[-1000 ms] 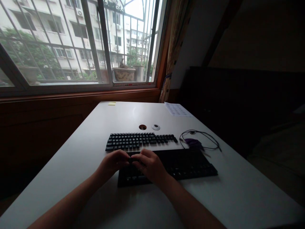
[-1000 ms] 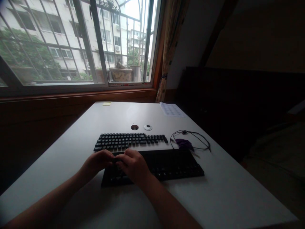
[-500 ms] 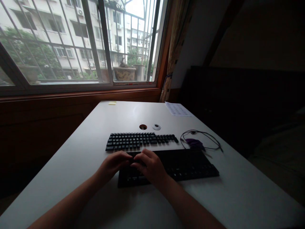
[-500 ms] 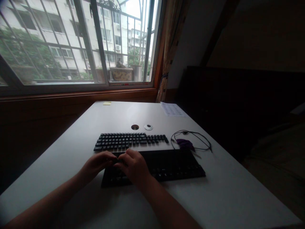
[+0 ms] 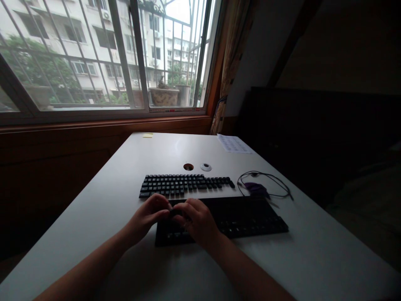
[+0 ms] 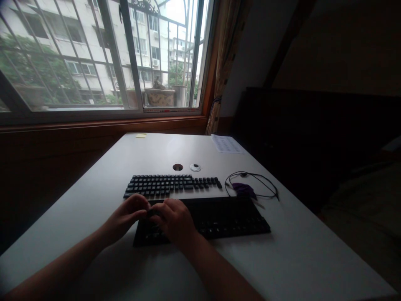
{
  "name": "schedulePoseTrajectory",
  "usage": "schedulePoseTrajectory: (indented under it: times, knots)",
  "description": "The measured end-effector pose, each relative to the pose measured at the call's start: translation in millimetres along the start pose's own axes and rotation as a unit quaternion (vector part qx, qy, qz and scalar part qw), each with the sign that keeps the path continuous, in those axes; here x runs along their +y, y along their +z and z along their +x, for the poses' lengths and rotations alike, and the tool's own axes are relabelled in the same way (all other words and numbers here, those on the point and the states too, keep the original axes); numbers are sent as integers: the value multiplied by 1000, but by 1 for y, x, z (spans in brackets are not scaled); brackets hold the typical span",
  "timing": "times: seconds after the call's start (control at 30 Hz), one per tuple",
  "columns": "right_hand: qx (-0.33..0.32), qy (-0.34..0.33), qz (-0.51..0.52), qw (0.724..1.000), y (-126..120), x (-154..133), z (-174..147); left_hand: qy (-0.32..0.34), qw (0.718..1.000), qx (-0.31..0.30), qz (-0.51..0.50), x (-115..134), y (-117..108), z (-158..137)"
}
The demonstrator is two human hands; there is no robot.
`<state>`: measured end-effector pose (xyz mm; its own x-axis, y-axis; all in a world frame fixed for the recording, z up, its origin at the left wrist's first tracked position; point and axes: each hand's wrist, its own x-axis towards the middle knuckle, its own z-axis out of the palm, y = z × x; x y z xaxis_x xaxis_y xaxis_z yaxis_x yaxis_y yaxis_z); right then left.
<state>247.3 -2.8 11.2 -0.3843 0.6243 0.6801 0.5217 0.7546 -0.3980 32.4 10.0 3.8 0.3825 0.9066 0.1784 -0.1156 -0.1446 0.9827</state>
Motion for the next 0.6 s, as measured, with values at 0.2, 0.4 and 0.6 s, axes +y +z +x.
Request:
schedulePoseTrajectory:
  times: [0.2,0.4,0.6]
  knots:
    - [-24,-32,-11,999,-5,0,0,-10,1000,-11,23,2,-1,1]
    - [-43,30,-61,997,-19,12,5,20,996,3,89,10,1,0]
    - [-115,162,-155,968,-33,44,24,51,994,26,98,7,-5,1]
